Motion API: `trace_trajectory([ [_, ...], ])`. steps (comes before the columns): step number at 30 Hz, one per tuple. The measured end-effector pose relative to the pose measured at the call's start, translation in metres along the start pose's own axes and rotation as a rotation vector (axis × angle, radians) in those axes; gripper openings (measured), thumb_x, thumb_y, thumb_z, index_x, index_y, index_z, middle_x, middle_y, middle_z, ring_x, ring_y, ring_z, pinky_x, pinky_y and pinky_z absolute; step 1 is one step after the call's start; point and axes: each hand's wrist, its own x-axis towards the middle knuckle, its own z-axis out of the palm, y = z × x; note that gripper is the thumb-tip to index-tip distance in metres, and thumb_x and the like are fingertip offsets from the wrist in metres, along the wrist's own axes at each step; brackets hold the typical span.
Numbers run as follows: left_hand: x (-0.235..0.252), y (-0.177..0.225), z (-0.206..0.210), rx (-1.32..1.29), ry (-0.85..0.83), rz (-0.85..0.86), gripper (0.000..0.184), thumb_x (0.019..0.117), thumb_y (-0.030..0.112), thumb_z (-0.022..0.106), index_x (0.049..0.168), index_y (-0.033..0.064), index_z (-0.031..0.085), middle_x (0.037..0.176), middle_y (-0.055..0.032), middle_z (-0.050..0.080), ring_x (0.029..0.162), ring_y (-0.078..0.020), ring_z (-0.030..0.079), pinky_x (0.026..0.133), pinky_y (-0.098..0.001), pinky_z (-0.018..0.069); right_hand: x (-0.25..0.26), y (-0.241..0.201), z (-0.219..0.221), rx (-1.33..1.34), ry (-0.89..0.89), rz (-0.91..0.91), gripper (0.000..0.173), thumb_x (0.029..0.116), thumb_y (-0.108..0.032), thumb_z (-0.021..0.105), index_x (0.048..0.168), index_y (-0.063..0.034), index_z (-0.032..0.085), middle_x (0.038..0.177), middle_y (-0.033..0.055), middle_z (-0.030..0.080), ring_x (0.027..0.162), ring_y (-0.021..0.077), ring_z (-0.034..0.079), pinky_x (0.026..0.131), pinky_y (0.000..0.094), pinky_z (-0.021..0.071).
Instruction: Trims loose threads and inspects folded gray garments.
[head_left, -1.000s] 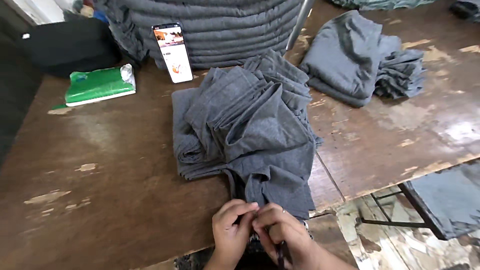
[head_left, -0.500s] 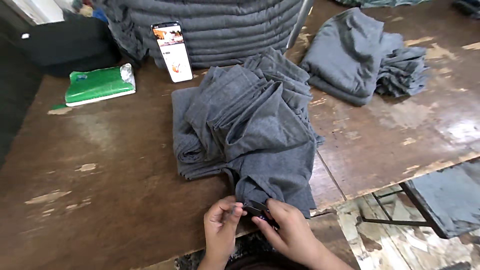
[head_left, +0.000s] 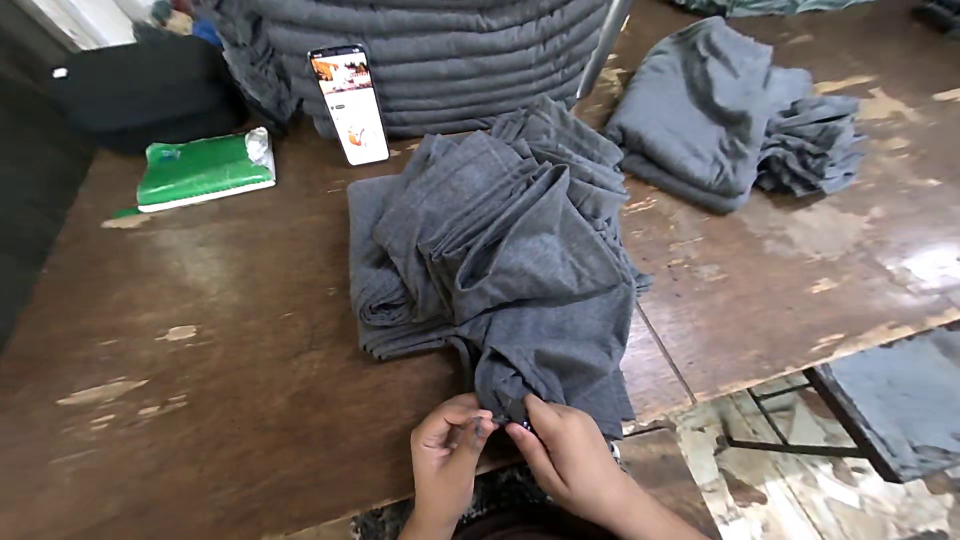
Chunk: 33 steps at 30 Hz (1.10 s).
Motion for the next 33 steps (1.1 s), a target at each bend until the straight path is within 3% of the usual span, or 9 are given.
trace_trajectory([
  [7, 0.0, 0.003, -0.002, -0.096, -0.001, -0.049, 0.013, 0.0986, 0.026, 0.066, 0.103, 0.0205, 0.077, 0.108, 0.0049, 0.075, 0.094, -0.0038, 0.071, 0.083, -0.0216, 0.0589, -0.012, 0.006, -0.013, -0.015, -0.026, 0.002, 0.042, 0.1051, -0.046, 0.047, 0.083, -0.011, 0.055, 0.059, -0.001, 0.046, 0.05, 0.0102, 0.047, 0.045, 0.0257, 0.0399],
  [16, 0.001, 0.005, -0.002, -0.18, -0.012, -0.08, 0.014, 0.0992, 0.026, 0.065, 0.102, 0.0186, 0.076, 0.112, 0.0017, 0.075, 0.1, -0.0055, 0.071, 0.083, -0.0218, 0.0591, -0.002, 0.006, -0.009, -0.061, -0.037, -0.044, 0.048, 0.1096, -0.045, 0.035, 0.082, -0.0111, 0.056, 0.058, -0.0002, 0.047, 0.049, 0.0133, 0.05, 0.044, 0.029, 0.0406],
  [19, 0.0, 0.005, -0.003, -0.18, -0.012, -0.086, 0.013, 0.0987, 0.027, 0.066, 0.101, 0.02, 0.077, 0.113, 0.0023, 0.075, 0.101, -0.0053, 0.071, 0.084, -0.0225, 0.0587, -0.002, 0.007, -0.011, -0.032, -0.046, -0.043, 0.047, 0.1092, -0.045, 0.037, 0.082, -0.0114, 0.055, 0.058, -0.0006, 0.045, 0.049, 0.0124, 0.049, 0.044, 0.0285, 0.0399],
  [23, -0.002, 0.003, -0.003, -0.081, -0.035, -0.033, 0.012, 0.0987, 0.025, 0.067, 0.104, 0.0208, 0.077, 0.118, 0.0044, 0.074, 0.107, -0.0052, 0.069, 0.091, -0.0239, 0.0568, -0.002, 0.005, -0.011, -0.035, -0.036, -0.033, 0.045, 0.1063, -0.047, 0.046, 0.082, -0.0108, 0.055, 0.058, -0.0006, 0.045, 0.05, 0.0119, 0.048, 0.045, 0.0272, 0.0406],
  [31, -0.004, 0.003, 0.0, 0.121, -0.078, 0.084, 0.012, 0.099, 0.023, 0.068, 0.107, 0.0204, 0.075, 0.122, 0.0066, 0.072, 0.11, -0.0051, 0.067, 0.093, -0.0224, 0.0567, 0.008, -0.002, -0.017, 0.041, -0.031, 0.013, 0.049, 0.1099, -0.046, 0.034, 0.085, -0.0101, 0.056, 0.057, -0.0008, 0.046, 0.048, 0.0113, 0.05, 0.043, 0.0296, 0.0412],
  [33, -0.003, 0.002, 0.003, 0.219, -0.064, 0.118, 0.008, 0.0976, 0.022, 0.07, 0.104, 0.0188, 0.074, 0.118, 0.0073, 0.072, 0.108, -0.0034, 0.068, 0.091, -0.0204, 0.0574, 0.012, 0.002, -0.021, 0.057, 0.045, 0.023, 0.047, 0.1086, -0.048, 0.04, 0.087, -0.0085, 0.055, 0.06, -0.0007, 0.046, 0.051, 0.009, 0.048, 0.047, 0.0264, 0.0424],
])
